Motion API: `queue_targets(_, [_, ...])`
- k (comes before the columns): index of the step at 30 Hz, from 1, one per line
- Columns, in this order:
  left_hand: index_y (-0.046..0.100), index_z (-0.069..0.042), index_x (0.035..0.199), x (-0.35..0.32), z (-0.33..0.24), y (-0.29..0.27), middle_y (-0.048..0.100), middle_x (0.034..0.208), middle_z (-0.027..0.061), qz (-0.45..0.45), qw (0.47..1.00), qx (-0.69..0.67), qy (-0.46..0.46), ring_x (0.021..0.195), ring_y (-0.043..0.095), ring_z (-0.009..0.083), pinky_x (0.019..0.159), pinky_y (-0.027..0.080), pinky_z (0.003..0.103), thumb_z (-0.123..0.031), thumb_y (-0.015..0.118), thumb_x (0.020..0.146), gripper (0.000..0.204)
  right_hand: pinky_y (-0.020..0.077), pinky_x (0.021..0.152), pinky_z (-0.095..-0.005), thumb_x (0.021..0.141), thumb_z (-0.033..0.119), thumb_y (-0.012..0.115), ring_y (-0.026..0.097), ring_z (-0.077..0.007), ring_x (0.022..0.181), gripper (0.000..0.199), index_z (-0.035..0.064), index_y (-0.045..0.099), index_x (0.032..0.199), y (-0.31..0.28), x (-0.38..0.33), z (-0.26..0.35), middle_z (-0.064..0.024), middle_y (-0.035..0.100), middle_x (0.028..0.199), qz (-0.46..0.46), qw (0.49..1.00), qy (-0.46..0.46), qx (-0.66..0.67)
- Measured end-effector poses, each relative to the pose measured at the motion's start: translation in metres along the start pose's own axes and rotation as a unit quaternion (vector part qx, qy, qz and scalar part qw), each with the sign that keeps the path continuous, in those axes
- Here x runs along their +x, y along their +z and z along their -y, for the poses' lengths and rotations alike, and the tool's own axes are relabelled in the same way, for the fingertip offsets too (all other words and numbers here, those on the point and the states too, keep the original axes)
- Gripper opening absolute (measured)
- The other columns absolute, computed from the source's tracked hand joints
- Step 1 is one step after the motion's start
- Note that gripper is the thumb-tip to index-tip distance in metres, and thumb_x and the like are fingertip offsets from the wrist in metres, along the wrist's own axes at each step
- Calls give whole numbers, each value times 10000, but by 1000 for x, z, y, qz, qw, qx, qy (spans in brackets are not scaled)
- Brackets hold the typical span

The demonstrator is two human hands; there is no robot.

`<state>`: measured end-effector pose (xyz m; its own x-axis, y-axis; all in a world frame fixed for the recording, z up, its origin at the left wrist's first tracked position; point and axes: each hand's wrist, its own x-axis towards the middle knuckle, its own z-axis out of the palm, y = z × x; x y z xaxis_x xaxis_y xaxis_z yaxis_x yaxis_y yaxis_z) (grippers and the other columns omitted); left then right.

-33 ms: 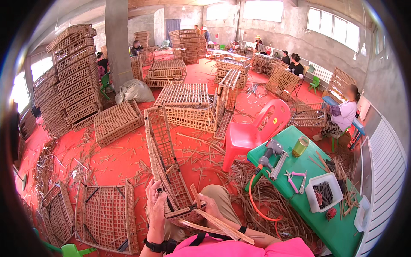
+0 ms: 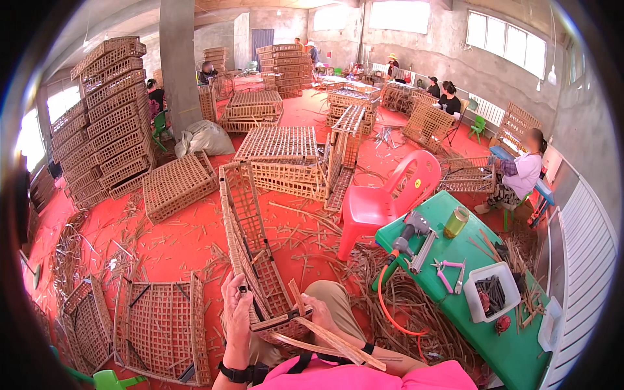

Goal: Weaving and securing bamboo strips to create furniture frames in a workshop.

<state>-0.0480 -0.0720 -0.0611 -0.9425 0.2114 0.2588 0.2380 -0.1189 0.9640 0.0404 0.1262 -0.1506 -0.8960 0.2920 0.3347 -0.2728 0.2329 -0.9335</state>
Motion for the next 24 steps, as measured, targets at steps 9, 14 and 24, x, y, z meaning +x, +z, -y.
queue_targets(9, [533,-48,1375,-1,-9,2,301,1547,107,12,1000,18,-2,1409,332,224,1164,263,380,-92,558,905,473,445,868,-397,919,376,646,645,-259,752,346,40,610,991,-9,-5,-33,-95,672,807,-2,999,24,37])
queue_targets(14, [537,-51,1380,-1,-10,2,307,1545,110,12,1000,10,-3,1416,327,231,1168,256,381,-110,565,902,483,454,1052,-497,821,342,805,708,-365,814,512,60,534,1150,-12,-6,-47,-153,723,899,43,999,-16,15])
queue_targets(24, [545,-57,1394,-1,-6,2,337,1526,74,2,1000,5,-8,1362,372,193,1126,278,337,-153,590,896,509,509,957,-474,865,269,773,698,-353,777,414,80,517,1129,-11,-8,-50,-154,714,882,47,998,-9,27])
